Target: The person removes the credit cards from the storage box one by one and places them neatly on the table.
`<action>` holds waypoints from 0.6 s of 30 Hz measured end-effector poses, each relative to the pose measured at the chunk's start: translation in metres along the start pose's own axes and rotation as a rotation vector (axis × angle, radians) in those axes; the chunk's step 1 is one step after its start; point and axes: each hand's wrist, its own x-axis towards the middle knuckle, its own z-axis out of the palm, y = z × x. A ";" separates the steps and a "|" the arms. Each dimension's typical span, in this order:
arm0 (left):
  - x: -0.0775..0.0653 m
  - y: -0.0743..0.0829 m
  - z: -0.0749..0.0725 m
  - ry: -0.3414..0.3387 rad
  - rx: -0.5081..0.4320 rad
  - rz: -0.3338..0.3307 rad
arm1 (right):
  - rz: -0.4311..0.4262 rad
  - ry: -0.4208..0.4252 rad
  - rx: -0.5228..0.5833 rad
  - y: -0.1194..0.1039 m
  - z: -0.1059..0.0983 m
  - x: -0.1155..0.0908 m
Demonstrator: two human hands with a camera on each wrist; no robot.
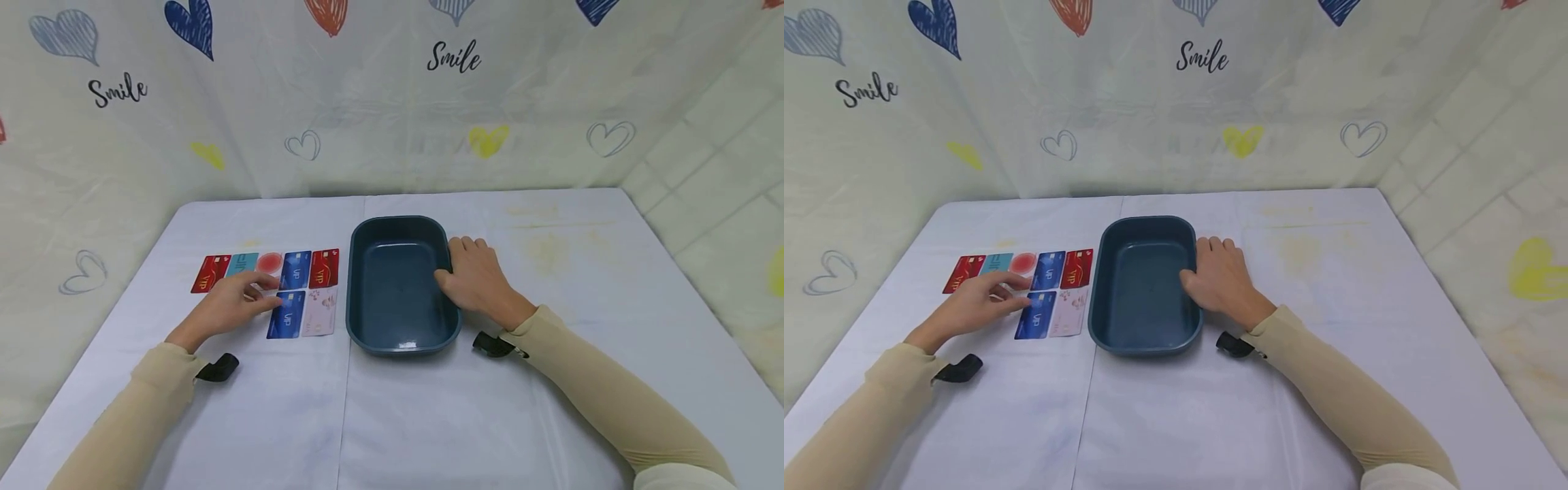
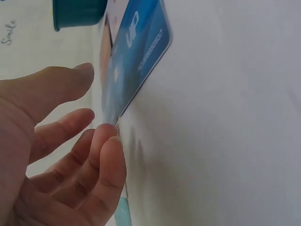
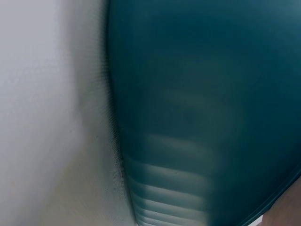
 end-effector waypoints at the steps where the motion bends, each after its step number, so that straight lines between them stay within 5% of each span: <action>1: -0.001 0.000 -0.001 0.010 -0.003 -0.001 | 0.002 0.000 0.001 0.000 0.000 0.000; 11: -0.009 -0.009 -0.010 0.118 -0.007 0.010 | 0.063 -0.063 0.039 0.005 0.005 -0.006; 18: -0.015 -0.022 -0.019 0.252 -0.016 0.025 | 0.154 -0.154 0.185 0.022 -0.016 -0.006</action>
